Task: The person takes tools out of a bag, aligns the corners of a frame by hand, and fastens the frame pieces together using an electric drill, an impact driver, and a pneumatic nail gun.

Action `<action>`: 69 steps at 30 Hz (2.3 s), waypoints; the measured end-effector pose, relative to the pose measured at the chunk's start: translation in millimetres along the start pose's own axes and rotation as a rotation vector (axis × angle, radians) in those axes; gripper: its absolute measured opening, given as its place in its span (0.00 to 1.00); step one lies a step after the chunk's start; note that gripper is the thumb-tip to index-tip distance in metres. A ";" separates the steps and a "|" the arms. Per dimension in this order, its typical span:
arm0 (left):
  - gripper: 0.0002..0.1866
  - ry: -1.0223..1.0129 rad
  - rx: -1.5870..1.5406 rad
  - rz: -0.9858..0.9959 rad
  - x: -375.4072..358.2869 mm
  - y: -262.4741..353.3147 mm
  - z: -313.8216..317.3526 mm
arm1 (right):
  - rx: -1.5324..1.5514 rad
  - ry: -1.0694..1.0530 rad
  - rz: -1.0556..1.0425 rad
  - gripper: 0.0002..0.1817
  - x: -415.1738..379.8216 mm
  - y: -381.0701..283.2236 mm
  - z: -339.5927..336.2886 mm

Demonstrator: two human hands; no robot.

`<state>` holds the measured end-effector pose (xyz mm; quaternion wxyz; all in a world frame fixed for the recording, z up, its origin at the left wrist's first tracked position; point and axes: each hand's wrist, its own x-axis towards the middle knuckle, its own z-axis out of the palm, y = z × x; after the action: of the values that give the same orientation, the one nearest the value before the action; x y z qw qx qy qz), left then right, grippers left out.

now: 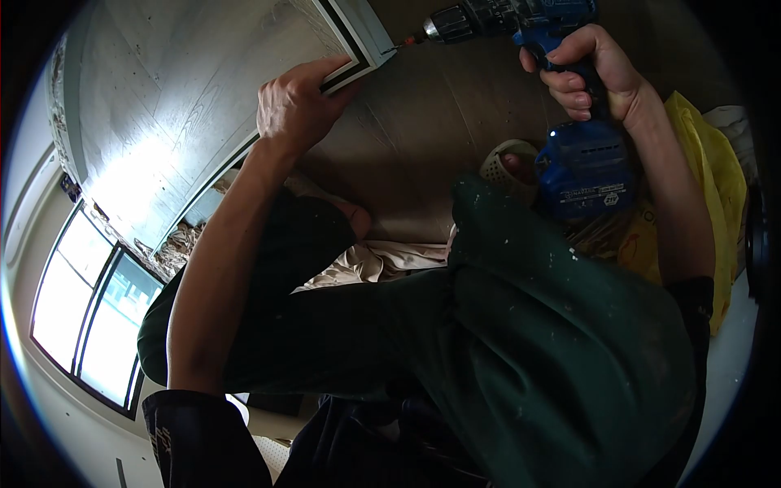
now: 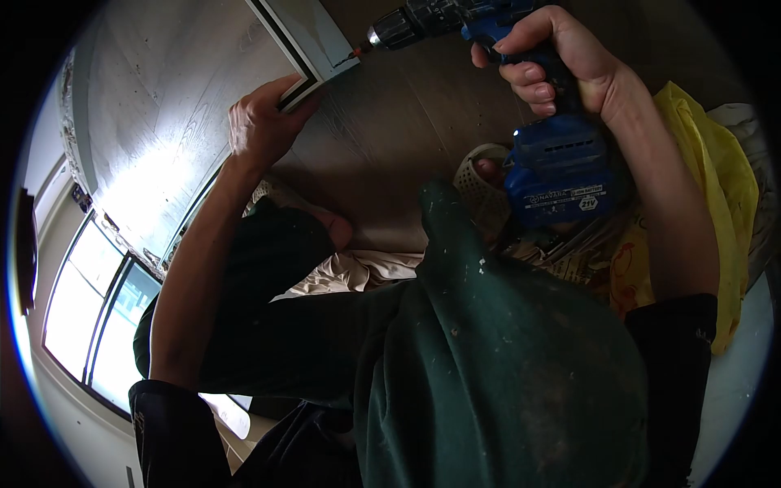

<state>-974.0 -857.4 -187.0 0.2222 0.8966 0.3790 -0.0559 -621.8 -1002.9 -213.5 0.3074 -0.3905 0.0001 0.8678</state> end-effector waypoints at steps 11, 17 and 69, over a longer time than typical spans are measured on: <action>0.15 -0.059 0.040 -0.044 0.7 1.0 0.3 | 0.028 0.007 0.084 0.13 4.3 -8.9 -6.7; 0.15 -0.067 0.023 -0.044 2.3 0.1 1.8 | -0.017 0.018 0.092 0.13 4.0 -14.2 -5.5; 0.16 -0.088 0.011 -0.030 2.0 1.1 2.7 | -0.112 0.032 0.071 0.13 12.2 -5.3 20.1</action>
<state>-971.6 -857.9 -189.6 0.2328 0.8887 0.3818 -0.1009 -638.8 -987.3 -206.5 0.2542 -0.4208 -0.0299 0.8703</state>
